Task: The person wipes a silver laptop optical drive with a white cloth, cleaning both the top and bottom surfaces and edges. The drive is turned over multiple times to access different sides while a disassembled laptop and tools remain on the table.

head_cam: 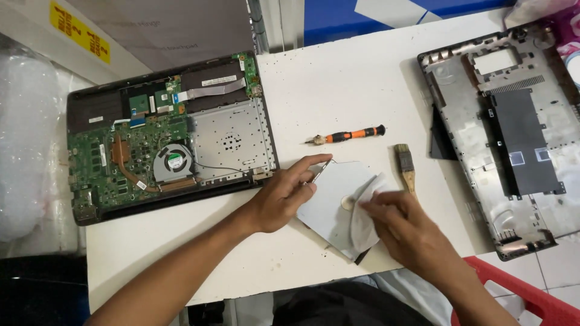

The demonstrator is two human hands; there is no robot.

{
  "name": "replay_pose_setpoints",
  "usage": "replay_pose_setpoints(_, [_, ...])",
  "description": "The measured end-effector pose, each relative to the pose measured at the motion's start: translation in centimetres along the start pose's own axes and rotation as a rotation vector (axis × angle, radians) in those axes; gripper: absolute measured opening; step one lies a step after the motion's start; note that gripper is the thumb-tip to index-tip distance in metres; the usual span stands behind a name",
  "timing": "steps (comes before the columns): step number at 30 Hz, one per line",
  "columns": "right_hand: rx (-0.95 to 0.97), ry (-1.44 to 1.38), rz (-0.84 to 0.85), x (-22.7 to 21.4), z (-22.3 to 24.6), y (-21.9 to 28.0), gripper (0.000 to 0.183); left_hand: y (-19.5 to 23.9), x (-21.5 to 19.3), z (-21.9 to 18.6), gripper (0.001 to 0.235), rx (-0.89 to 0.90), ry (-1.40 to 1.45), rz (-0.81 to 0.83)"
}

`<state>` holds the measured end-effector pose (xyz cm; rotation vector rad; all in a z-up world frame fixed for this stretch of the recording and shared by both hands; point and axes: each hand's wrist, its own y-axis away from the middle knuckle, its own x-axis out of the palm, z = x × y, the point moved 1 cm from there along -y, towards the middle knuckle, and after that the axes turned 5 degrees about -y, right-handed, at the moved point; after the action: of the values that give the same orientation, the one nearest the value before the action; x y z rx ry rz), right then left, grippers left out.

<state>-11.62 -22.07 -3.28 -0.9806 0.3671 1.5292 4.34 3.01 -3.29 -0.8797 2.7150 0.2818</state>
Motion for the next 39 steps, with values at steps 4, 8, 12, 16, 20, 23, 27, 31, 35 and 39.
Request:
replay_pose_setpoints(4, [0.067,-0.05,-0.054,-0.2,0.1,-0.3,0.043,0.0,-0.7,-2.6,0.092,-0.096,-0.024,0.154])
replay_pose_setpoints(8, [0.027,-0.07,-0.117,0.1,0.5,0.2,0.037,-0.4,-1.1,-2.4,0.148,-0.105,-0.073,0.32])
replay_pose_setpoints(12, [0.018,-0.043,-0.092,0.0,1.0,0.2,0.017,-0.6,-1.0,-2.0,0.14,-0.076,-0.12,0.366])
replay_pose_setpoints(16, [0.0,-0.023,-0.048,-1.0,0.5,0.0,0.016,-0.7,-0.9,-2.6,0.128,-0.142,-0.118,0.381])
replay_pose_setpoints(20, [-0.001,-0.035,-0.035,-1.2,1.0,-0.5,0.019,-0.6,-0.7,-2.4,0.123,-0.128,-0.15,0.364])
replay_pose_setpoints(23, [-0.032,-0.086,0.027,-1.1,0.4,0.1,0.023,-0.6,-0.8,-2.7,0.123,-0.131,-0.161,0.353])
replay_pose_setpoints(27, [0.015,0.046,-0.024,-1.7,-0.2,-0.2,0.021,-0.6,-0.8,-2.9,0.123,-0.163,-0.155,0.362])
replay_pose_setpoints(31, [-0.074,-0.15,0.116,-1.2,1.1,-0.1,0.027,-0.6,-0.9,-2.9,0.122,-0.155,-0.153,0.351])
replay_pose_setpoints(35, [-0.049,-0.063,0.055,-1.0,0.1,-0.3,0.029,-0.6,-0.7,-2.9,0.122,-0.148,-0.146,0.355])
replay_pose_setpoints(39, [-0.171,-0.092,0.116,0.6,0.1,-0.8,0.03,-0.6,-0.6,-2.7,0.122,-0.127,-0.145,0.356])
